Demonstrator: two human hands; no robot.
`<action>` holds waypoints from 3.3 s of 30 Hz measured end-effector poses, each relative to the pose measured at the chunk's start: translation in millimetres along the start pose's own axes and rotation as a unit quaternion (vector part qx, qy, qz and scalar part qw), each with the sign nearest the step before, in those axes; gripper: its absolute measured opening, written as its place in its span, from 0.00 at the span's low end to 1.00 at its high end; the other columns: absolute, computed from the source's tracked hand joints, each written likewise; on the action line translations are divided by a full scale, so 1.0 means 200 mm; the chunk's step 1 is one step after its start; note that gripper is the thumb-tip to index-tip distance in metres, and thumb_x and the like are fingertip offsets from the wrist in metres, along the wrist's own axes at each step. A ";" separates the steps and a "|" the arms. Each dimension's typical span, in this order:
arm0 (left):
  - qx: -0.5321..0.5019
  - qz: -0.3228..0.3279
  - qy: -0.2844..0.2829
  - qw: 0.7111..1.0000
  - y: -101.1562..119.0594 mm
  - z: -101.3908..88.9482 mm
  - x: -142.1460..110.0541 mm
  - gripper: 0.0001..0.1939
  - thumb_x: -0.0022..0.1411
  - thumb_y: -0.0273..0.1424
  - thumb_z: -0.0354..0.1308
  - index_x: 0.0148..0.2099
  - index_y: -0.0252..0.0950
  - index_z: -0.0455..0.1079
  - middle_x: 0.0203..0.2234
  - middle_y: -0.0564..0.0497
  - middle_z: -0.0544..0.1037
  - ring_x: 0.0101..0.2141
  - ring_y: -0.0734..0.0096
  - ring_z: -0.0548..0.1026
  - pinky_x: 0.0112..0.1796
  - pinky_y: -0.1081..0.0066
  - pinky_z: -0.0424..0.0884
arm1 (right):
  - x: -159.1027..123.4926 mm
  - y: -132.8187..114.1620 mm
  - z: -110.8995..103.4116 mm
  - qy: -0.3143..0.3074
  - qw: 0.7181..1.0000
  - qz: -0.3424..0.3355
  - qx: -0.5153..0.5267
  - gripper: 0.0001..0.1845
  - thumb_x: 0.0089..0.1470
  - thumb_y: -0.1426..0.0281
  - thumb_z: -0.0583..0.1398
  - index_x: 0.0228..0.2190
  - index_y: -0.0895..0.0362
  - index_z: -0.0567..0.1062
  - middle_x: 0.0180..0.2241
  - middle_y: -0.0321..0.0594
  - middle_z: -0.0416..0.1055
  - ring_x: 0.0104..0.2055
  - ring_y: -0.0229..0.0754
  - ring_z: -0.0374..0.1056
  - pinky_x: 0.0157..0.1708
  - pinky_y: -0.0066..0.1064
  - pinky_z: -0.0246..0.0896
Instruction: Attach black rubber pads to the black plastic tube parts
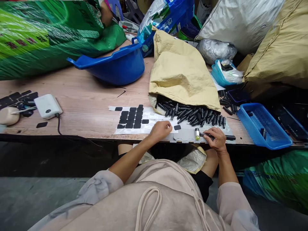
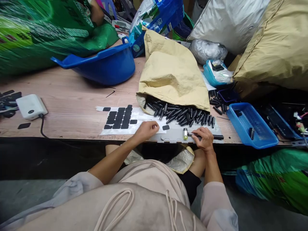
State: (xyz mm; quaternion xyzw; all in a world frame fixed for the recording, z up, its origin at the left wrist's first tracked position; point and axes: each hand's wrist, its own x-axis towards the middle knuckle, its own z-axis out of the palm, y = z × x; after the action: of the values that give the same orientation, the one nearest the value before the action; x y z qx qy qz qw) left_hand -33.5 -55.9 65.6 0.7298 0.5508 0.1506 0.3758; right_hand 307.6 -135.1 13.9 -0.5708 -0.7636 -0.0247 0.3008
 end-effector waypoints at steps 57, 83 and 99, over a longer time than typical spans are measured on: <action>0.001 0.107 0.044 0.993 0.02 0.34 0.08 0.14 0.59 0.32 0.66 0.48 0.43 0.81 0.40 0.53 0.79 0.42 0.67 0.78 0.44 0.70 0.74 | 0.14 -0.44 0.04 0.045 0.996 0.075 0.018 0.14 0.68 0.62 0.57 0.47 0.48 0.82 0.37 0.40 0.79 0.38 0.42 0.75 0.38 0.31 0.67; 0.001 0.105 0.039 0.994 0.01 0.34 0.08 0.12 0.60 0.34 0.67 0.47 0.43 0.82 0.40 0.52 0.80 0.41 0.67 0.78 0.43 0.70 0.73 | 0.11 -0.49 0.03 0.059 0.993 0.097 0.037 0.14 0.67 0.65 0.58 0.48 0.48 0.83 0.35 0.40 0.78 0.37 0.42 0.74 0.41 0.33 0.68; 0.009 0.134 0.076 0.988 0.00 0.37 0.07 0.11 0.59 0.32 0.66 0.46 0.41 0.81 0.36 0.52 0.78 0.38 0.68 0.77 0.42 0.71 0.74 | 0.06 -0.47 -0.01 0.098 0.985 0.131 0.046 0.14 0.67 0.63 0.60 0.45 0.52 0.84 0.36 0.42 0.80 0.39 0.42 0.76 0.43 0.33 0.71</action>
State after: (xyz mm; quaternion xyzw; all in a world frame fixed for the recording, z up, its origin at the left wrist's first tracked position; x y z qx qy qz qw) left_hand 18.3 -70.5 12.6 0.7870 0.4758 0.2499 0.3030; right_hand 221.9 -157.6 50.3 -0.6466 -0.6493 -0.0057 0.4003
